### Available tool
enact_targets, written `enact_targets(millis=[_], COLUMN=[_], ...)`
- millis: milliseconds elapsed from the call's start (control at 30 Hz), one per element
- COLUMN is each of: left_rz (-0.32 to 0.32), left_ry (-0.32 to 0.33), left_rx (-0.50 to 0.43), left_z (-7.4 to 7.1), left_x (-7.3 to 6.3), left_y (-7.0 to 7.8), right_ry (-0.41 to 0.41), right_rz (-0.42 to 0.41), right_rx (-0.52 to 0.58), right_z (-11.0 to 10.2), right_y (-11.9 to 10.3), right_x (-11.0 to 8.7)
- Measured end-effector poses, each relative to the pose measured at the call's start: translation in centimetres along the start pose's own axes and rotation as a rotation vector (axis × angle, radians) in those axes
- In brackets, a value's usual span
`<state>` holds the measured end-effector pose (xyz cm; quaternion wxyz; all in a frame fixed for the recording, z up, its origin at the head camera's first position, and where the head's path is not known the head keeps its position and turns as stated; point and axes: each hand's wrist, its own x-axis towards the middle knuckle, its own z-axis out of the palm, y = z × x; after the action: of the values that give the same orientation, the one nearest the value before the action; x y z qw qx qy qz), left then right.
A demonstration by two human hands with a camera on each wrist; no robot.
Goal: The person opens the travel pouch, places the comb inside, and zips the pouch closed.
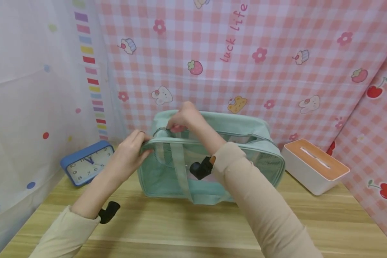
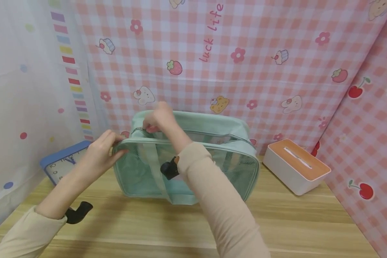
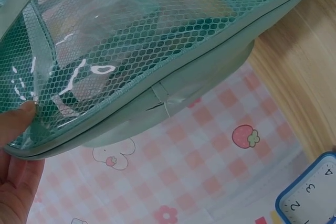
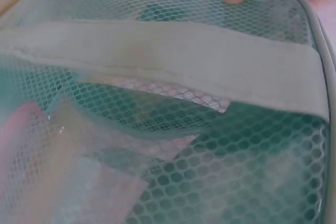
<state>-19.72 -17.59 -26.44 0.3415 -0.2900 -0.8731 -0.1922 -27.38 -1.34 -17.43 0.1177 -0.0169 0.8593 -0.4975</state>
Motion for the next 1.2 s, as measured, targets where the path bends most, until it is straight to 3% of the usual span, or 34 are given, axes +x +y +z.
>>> enact_targets(millis=[67,200,633,1200], left_rz=[-0.014,-0.021,-0.015,-0.007], left_ry=[-0.009,-0.01,0.007,0.033], left_rx=[-0.003,-0.007,0.0,0.011], left_z=[0.1,0.2,0.3,0.3], left_x=[0.0,0.0,0.1,-0.1], left_y=[0.1,0.2,0.2,0.2], right_ry=[-0.014,-0.016,0.028,0.076], right_rz=[0.05,0.091,0.066,0.03], right_rx=[0.082,0.122,0.085,0.029], right_z=[-0.4,-0.9,-3.8,-6.0], right_y=[0.2,0.5,1.5,2.1], right_x=[0.1,0.0,-0.6,-1.7])
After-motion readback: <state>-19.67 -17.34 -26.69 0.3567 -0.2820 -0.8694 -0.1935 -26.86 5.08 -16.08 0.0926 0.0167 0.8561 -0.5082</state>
